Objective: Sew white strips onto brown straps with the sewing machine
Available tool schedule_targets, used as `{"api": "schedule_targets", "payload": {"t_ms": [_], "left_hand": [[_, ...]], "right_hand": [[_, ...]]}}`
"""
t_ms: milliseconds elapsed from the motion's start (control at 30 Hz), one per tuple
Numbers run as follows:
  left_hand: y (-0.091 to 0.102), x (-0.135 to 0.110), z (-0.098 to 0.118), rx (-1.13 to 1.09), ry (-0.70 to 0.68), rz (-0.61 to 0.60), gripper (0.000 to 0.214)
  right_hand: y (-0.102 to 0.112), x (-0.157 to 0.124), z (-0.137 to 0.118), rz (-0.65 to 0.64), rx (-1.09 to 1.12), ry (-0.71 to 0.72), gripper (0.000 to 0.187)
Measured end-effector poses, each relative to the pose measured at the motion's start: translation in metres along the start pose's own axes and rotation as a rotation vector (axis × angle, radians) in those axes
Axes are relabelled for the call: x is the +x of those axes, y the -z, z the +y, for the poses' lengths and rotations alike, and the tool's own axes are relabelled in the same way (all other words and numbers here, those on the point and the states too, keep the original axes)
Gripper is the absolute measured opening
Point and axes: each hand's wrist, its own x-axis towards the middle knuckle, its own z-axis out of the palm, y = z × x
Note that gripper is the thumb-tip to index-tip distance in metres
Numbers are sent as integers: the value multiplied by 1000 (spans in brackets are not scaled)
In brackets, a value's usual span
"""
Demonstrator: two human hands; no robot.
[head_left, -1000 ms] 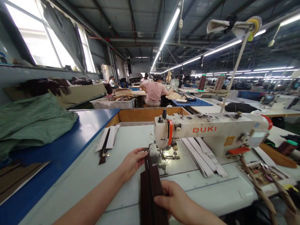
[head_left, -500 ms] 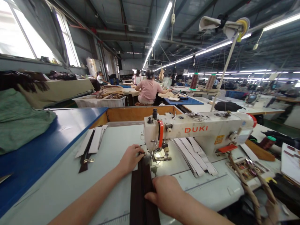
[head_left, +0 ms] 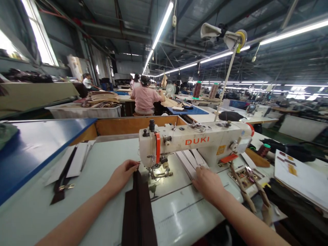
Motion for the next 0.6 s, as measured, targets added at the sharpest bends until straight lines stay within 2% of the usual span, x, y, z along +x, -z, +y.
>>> {"api": "schedule_targets", "payload": {"t_ms": [233, 433, 533, 600], "left_hand": [[-2, 5, -1, 56, 21, 28, 31], [-8, 5, -2, 183, -76, 95, 24], [-3, -6, -3, 267, -164, 159, 31], [1, -23, 0, 310, -240, 178, 34]], "right_hand": [[-3, -2, -1, -10, 16, -8, 21], [5, 1, 3, 2, 30, -55, 23], [13, -2, 8, 21, 35, -86, 24], [21, -11, 13, 44, 39, -99, 26]]}}
